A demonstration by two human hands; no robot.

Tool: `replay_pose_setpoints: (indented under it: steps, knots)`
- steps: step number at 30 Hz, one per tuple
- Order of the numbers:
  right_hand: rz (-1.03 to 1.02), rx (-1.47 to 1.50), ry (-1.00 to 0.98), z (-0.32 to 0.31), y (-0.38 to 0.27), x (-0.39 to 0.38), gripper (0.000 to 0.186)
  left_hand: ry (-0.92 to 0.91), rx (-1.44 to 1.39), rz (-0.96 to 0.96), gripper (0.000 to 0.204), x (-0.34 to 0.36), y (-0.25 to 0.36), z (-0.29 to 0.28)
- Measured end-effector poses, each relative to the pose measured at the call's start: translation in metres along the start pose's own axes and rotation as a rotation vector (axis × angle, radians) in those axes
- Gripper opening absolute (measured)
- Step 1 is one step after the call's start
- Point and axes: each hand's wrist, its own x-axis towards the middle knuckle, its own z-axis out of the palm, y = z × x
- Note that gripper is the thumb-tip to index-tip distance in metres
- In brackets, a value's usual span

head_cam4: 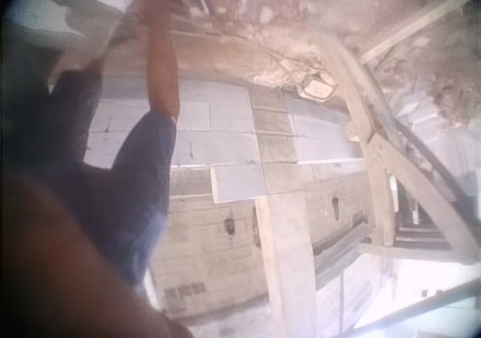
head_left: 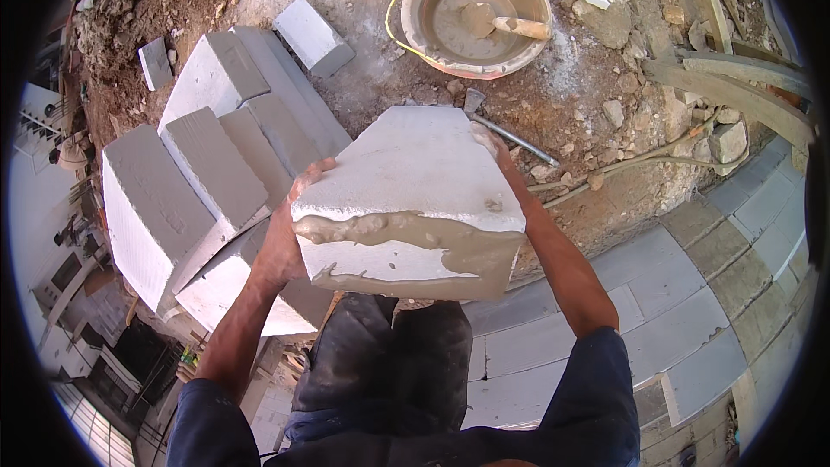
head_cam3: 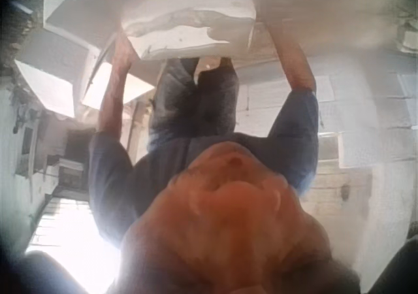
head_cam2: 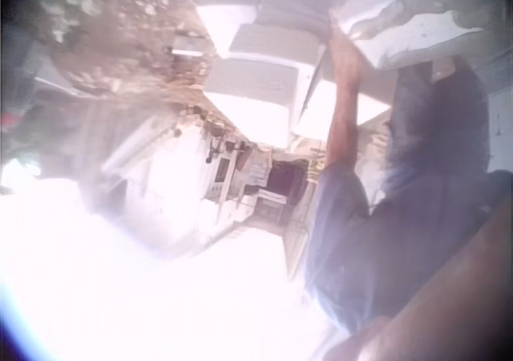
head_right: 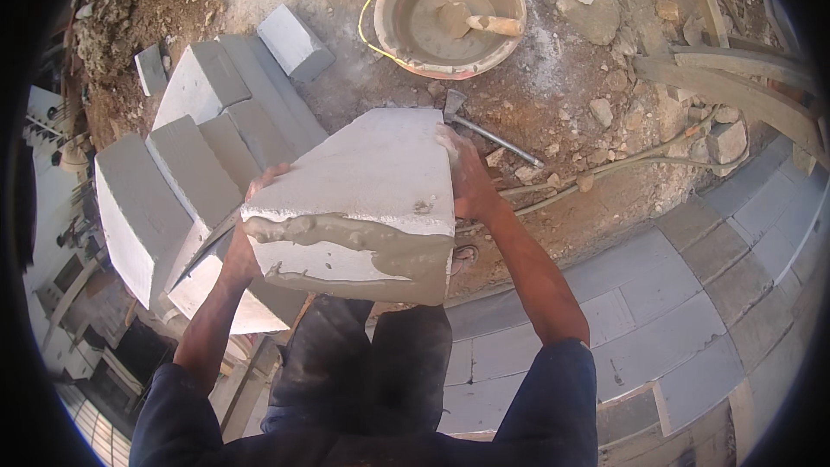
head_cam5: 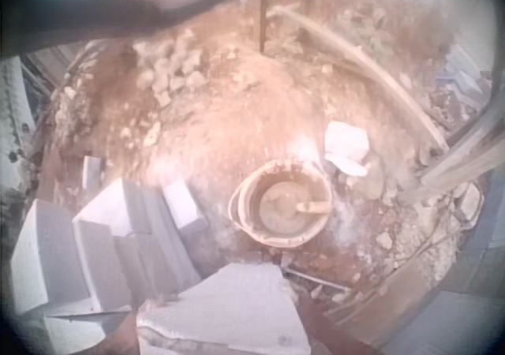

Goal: The person measures and cuts white tiles, applies mortar to a curved wall, and places the tiles onto the wall. They use a tape measure, hand saw, trowel, and hammer to complete the task.

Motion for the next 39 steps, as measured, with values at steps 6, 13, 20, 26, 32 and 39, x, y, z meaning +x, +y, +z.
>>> replay_pose_setpoints:
  steps: [6, 13, 20, 26, 32, 39]
  knots:
    - [0.309, 0.531, 0.026, -0.002, -0.019, 0.002, 0.091, 0.513, -1.089, -0.494, 0.092, -0.016, -0.082, 0.06]
    - [0.41, 0.142, 0.133, -0.038, -0.054, -0.007, 0.096, 0.784, -0.829, -0.439, 0.062, 0.018, -0.131, 0.173]
    - [0.402, -0.038, 0.153, -0.021, -0.089, -0.001, 0.1, 0.766, -0.529, -0.187, 0.05, 0.054, -0.161, 0.165]
    - [0.358, -0.068, 0.158, 0.016, -0.133, 0.012, 0.105, 0.631, -0.518, -0.244, 0.048, 0.037, -0.146, 0.164]
    - [0.436, -0.427, 0.144, -0.065, -0.245, -0.041, 0.114, 0.455, -0.566, -0.28, 0.046, 0.001, -0.107, 0.194]
    - [0.368, -0.478, 0.182, -0.178, -0.468, -0.09, 0.13, 0.362, -0.59, -0.219, 0.044, -0.078, -0.019, 0.176]
